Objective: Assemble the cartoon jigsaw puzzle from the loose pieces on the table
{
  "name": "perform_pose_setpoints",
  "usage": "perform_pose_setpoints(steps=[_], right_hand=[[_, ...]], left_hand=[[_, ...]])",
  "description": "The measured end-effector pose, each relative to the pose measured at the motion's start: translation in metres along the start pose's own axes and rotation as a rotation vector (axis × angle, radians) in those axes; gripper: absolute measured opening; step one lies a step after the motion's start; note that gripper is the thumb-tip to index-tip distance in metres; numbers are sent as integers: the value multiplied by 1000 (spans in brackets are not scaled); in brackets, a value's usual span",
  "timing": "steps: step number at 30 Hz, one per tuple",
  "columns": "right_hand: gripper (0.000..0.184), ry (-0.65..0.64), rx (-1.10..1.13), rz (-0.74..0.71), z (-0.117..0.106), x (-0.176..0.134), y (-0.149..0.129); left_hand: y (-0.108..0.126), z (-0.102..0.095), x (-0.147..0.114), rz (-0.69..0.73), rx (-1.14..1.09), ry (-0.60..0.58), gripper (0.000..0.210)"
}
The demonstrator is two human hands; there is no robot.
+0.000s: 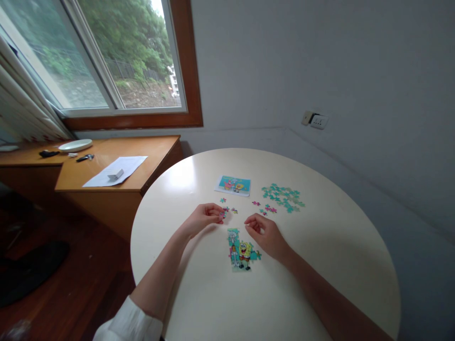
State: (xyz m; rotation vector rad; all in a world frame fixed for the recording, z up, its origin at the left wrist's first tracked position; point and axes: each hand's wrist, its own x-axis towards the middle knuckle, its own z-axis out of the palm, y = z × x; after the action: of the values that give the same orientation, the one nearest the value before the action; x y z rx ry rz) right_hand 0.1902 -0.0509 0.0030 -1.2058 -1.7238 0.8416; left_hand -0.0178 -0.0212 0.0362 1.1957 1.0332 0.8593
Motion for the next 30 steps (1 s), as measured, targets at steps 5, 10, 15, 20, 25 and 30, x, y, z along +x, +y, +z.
perform_pose_setpoints(steps=[5, 10, 15, 20, 25, 30], right_hand=[[13, -150, -176, -224, -4, -5, -13], [39, -308, -340, -277, -7, -8, -18], [68, -492, -483, -286, -7, -11, -21], [73, -611, -506, -270, -7, -12, -20], [72, -649, -505, -262, -11, -11, -19], [74, -658, -512, -233, -18, -9, -20]], left_hand=[[-3, -2, 2, 45, 51, -2, 20], [-7, -5, 3, 90, 66, -33, 23], [-7, -5, 3, 96, 65, -48, 24], [-7, -4, 3, 98, 64, -61, 25], [-5, -3, 1, 72, 76, -59, 25], [-4, -3, 1, 54, 71, -57, 27]])
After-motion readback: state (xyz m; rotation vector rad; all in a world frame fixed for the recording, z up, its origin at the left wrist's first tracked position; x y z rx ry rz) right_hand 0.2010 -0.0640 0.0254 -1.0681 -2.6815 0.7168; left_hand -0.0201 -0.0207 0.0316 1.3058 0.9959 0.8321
